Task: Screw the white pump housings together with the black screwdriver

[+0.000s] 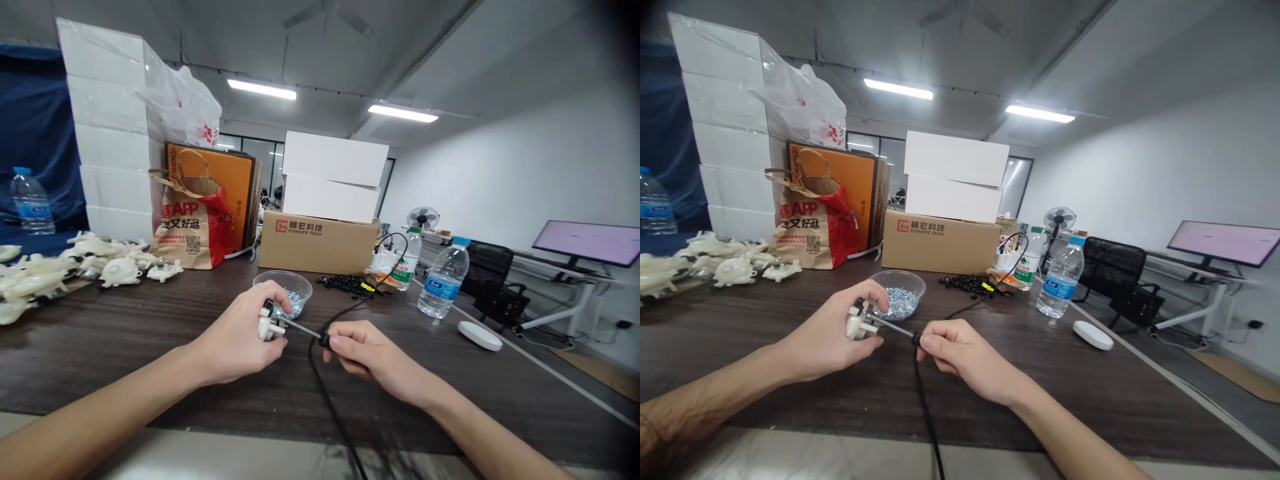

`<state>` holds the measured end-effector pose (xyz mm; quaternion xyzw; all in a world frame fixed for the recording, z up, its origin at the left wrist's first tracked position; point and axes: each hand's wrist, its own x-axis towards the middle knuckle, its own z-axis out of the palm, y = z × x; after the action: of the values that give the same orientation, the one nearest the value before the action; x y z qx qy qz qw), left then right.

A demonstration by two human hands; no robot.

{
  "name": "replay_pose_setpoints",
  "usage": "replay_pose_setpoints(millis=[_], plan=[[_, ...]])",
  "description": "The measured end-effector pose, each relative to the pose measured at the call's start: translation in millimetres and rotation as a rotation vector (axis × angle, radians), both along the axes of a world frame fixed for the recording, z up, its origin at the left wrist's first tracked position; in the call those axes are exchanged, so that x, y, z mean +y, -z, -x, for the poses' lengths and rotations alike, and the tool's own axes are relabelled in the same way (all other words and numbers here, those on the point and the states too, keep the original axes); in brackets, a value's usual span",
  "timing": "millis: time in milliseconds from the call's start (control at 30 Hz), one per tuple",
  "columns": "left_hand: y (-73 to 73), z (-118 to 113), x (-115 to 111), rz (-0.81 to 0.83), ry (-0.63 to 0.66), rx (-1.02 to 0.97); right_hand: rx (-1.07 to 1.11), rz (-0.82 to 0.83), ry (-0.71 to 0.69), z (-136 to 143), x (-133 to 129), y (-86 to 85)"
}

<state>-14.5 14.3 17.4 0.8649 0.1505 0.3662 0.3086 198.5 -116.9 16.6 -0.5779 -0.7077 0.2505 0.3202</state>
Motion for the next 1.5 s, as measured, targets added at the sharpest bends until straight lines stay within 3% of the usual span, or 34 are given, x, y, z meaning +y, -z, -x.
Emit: replay_pose_setpoints(millis=[100,200,300,433,500,567,667,733,800,900,1000,1067,1133,1200,1267,1333,1400,1500], plan=[[0.9,-3.7,-3.2,0.24,0.005,0.006,-0.414,-0.39,0.144,-1.2,-3.3,-2.6],[2.7,-4.0,-6.1,0.278,0.042,-0.007,-0.687,-0.585,0.132,-3.7,-7.6,-1.8],[3.9,-1.8,-5.3,0.116,0.047,-0.017,-0.532,-0.5,0.1,-2.6,-8.6,-0.3],[0.8,0.9,-2.1,-0.087,0.051,-0.059,-0.039,-0.058,0.004,5.9,-4.7,-0.2],[-1.7,1.0,-2.3,-0.068,0.044,-0.078,0.002,-0.019,0.007,10.2,-3.8,-1.2],[-3.6,-0.2,-3.9,0.054,0.035,-0.078,-0.179,-0.244,0.1,12.2,-5.2,-2.4],[-4.4,-2.5,-6.9,0.234,0.062,-0.056,-0.624,-0.686,0.179,9.5,-9.9,-2.3],[-3.9,-2.8,-8.1,0.247,0.09,-0.039,-0.847,-0.85,0.178,6.1,-13.1,-0.6],[-3.3,-1.2,-8.5,0.144,0.094,-0.033,-0.913,-0.89,0.171,4.5,-15.4,1.9],[-2.7,3.5,-6.9,-0.08,0.092,-0.047,-0.701,-0.75,0.13,7.4,-16.4,4.8],[-3.4,7.0,-3.0,-0.234,0.093,-0.068,-0.251,-0.36,0.082,14.7,-13.6,4.5],[-4.6,7.1,-0.4,-0.294,0.076,-0.084,0.025,-0.064,0.011,19.8,-10.3,2.9],[-5.9,5.6,0.6,-0.255,0.055,-0.105,0.084,-0.008,0.015,23.6,-8.0,1.3],[-6.9,3.4,-0.5,-0.11,0.05,-0.121,-0.106,-0.252,0.105,24.5,-7.8,0.1],[-7.2,1.7,-3.2,0.044,0.081,-0.102,-0.425,-0.573,0.163,21.9,-9.4,-0.8],[-6.8,1.0,-5.9,0.121,0.115,-0.06,-0.718,-0.776,0.178,17.0,-11.6,-1.6],[-5.9,1.3,-7.5,0.115,0.131,-0.016,-0.914,-0.859,0.198,12.6,-13.7,-2.0],[-3.7,2.4,-7.4,0.051,0.126,0.017,-0.97,-0.853,0.177,10.6,-16.1,0.3]])
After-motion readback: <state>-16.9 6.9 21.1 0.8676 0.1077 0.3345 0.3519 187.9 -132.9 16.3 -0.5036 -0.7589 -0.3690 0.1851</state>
